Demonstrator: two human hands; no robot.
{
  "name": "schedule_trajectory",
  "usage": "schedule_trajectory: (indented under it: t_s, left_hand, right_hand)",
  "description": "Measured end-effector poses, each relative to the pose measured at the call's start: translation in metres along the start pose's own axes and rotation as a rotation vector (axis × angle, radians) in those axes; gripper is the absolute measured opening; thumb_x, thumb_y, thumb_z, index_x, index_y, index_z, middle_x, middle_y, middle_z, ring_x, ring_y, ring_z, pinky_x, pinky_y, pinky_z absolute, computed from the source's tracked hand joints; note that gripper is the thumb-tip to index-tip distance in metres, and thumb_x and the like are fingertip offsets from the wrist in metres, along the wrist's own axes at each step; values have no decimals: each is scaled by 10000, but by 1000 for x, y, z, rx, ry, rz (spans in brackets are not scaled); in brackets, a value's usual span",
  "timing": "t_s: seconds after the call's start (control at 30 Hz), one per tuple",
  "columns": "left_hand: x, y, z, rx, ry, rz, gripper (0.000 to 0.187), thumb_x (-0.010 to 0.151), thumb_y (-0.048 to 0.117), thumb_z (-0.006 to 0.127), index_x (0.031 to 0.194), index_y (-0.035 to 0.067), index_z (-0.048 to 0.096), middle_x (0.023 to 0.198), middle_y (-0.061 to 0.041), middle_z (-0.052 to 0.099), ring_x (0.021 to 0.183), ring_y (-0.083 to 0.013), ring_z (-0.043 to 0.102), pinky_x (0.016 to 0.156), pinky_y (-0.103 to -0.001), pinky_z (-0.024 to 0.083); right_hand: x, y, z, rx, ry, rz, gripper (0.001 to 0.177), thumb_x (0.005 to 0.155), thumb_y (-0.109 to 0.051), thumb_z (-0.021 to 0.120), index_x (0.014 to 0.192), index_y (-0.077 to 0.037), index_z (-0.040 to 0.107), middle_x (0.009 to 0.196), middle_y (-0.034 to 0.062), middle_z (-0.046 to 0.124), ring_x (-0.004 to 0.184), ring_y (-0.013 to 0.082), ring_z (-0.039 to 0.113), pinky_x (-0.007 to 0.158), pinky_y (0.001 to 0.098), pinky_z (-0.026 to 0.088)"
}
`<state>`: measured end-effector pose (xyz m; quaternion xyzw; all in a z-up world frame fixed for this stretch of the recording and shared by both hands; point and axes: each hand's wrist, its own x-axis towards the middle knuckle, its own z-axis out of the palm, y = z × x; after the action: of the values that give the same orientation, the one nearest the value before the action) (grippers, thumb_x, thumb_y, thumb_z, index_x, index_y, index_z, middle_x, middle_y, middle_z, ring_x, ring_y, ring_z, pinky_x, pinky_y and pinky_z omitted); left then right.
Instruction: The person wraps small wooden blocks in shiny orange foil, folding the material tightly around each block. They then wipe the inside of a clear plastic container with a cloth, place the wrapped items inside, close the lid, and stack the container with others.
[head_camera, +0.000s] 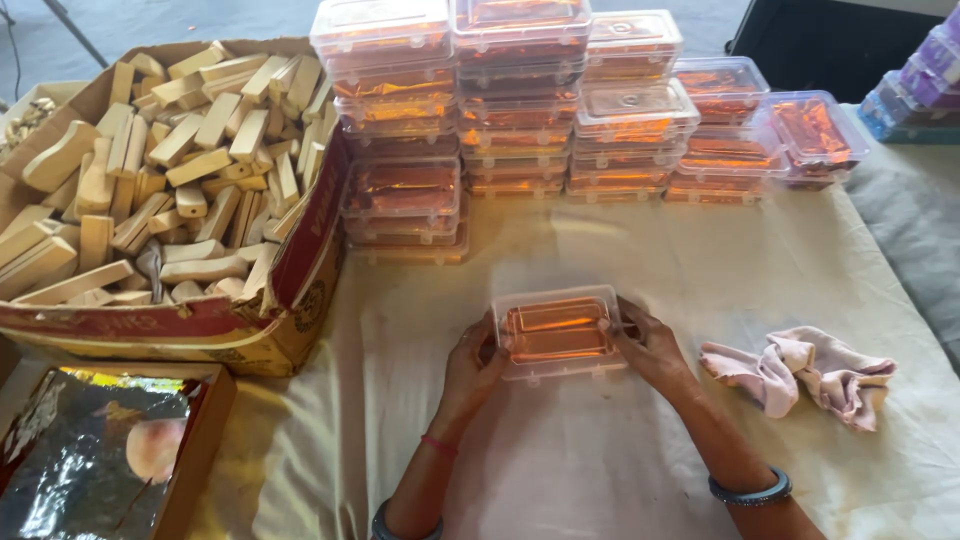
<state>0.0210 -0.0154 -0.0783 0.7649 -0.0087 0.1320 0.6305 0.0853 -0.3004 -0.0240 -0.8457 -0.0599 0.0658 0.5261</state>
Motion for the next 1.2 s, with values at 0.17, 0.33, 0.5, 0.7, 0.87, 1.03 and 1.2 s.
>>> schedule_trajectory:
  t_s: [0.17,0.33,0.5,0.7,0.87,1.03,1.2]
  left_hand:
    - [10,20,8,-334,-52,-213,739,969,223,653,1623,151,317,1082,-4,651,953,-95,640,819,-274,569]
    - [28,43,23,-368,-76,-435,766,945,254,645,1620,218,285,886,7,631,845,-108,652,690,-330,648]
    - [54,34,46,-514,32,-436,724,933,234,630,1592,183,335,927,-23,702,840,-151,706,658,-373,645]
    - [47,39,49,-473,55,-448,732,934,299,655,1592,154,368,888,-57,669,841,-187,721,656,-376,645]
    - [48,17,51,-423,32,-406,779,923,273,693,1608,152,344,993,-41,691,876,-152,690,684,-325,591]
    - [48,2,49,-442,-24,-373,830,902,215,693,1617,173,275,1064,-67,698,923,-150,703,719,-324,640]
    - [45,22,46,-534,19,-398,811,881,198,684,1603,172,317,1086,-37,735,912,-127,710,687,-300,612]
  right_hand:
    - [9,26,4,197,-19,-74,603,948,-397,676,1470,-112,579,1031,30,704,905,123,626,801,290,525]
    - [20,35,2,363,28,-116,580,964,-399,688,1442,-81,601,1088,38,734,970,98,648,837,264,531]
    - [27,39,-5,578,109,137,629,920,-394,645,1482,-153,499,1161,4,719,914,125,685,709,305,568]
    - [22,45,9,531,73,76,613,919,-383,654,1473,-142,550,963,35,696,753,126,665,592,275,557]
    - [6,10,2,473,114,145,579,933,-426,646,1443,-157,596,937,0,697,713,77,622,583,245,553]
    - [8,12,5,458,127,150,573,925,-429,644,1433,-166,607,908,-10,695,680,63,598,569,246,550]
    - [6,5,7,444,178,151,562,931,-397,620,1448,-178,592,870,10,676,619,106,563,532,260,512]
